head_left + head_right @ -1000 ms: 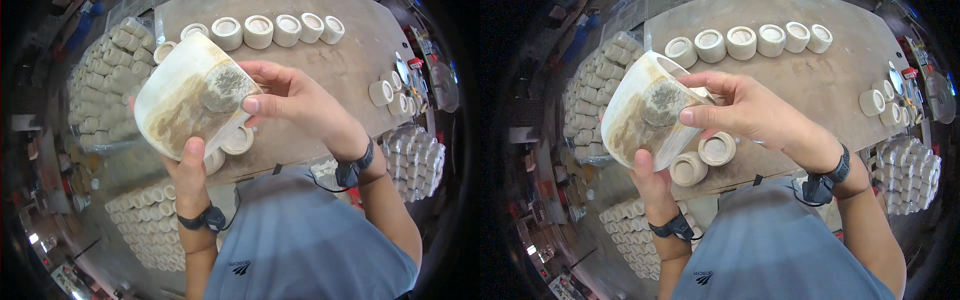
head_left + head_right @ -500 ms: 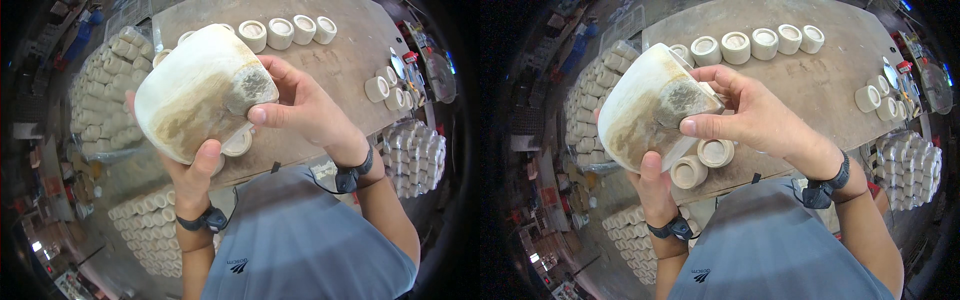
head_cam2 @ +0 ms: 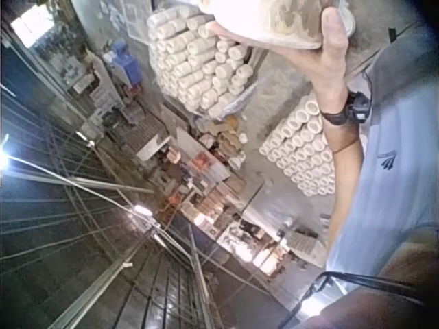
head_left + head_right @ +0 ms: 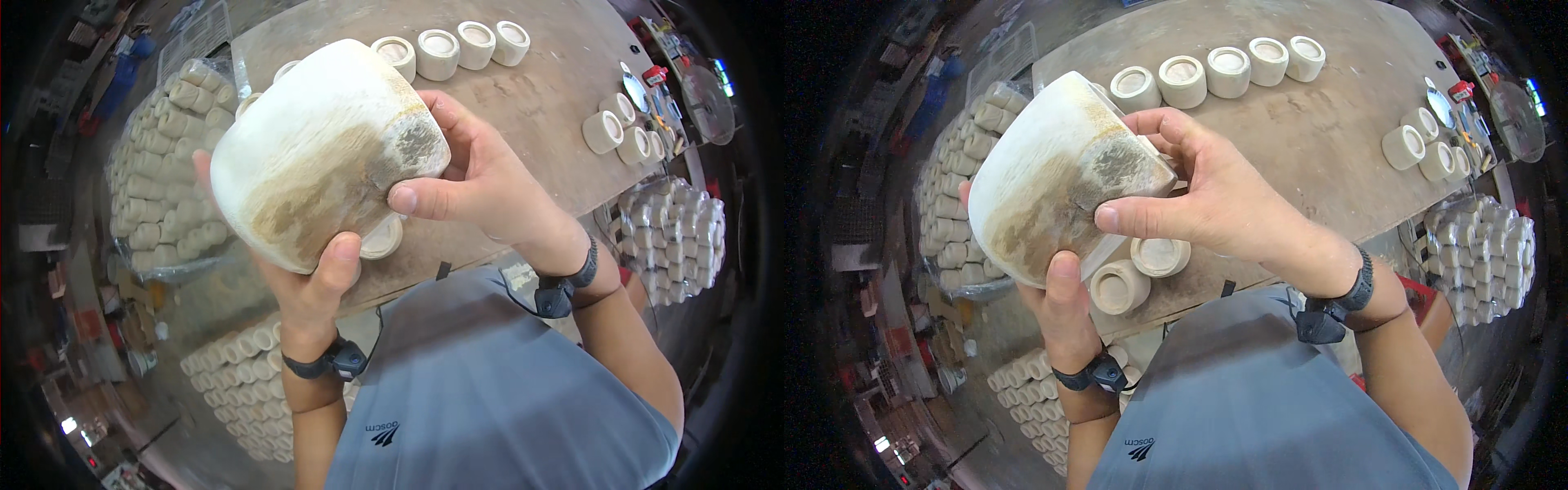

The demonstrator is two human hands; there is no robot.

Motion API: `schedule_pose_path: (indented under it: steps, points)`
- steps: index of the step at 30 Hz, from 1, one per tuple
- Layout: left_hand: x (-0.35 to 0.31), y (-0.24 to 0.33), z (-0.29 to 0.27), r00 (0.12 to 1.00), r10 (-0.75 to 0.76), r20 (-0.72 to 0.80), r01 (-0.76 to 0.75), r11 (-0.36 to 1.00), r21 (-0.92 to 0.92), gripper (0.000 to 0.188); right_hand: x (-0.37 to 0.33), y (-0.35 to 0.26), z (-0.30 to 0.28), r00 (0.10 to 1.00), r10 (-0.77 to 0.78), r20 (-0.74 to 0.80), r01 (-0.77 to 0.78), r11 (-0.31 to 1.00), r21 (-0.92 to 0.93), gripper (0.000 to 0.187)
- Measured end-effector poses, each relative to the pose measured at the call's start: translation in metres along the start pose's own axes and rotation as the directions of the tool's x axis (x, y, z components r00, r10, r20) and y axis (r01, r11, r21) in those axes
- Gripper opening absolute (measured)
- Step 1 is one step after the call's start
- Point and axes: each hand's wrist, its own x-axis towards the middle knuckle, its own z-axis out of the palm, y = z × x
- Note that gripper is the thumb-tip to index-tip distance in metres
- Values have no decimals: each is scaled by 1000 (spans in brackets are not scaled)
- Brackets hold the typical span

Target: The recorder is inspecting and organizing large ceramic or plaster molds in a manufacturing environment, moving them from a table to a floor stack and checking them for quality.

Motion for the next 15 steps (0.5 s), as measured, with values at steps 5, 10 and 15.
schedule_pose_path:
  steps: [5,10,15]
  points:
    - [1,-4,-1,1000,3,24,-3,1000,-6,132,-2,2,2,999,-20,-46,20,1000,18,72]
    - [-1,-4,0,996,56,67,-62,994,88,130,-6,9,6,995,-58,-83,57,998,-13,74]
    - [1,-5,3,983,115,144,-133,983,122,128,-7,13,6,993,-42,-109,57,988,141,75]
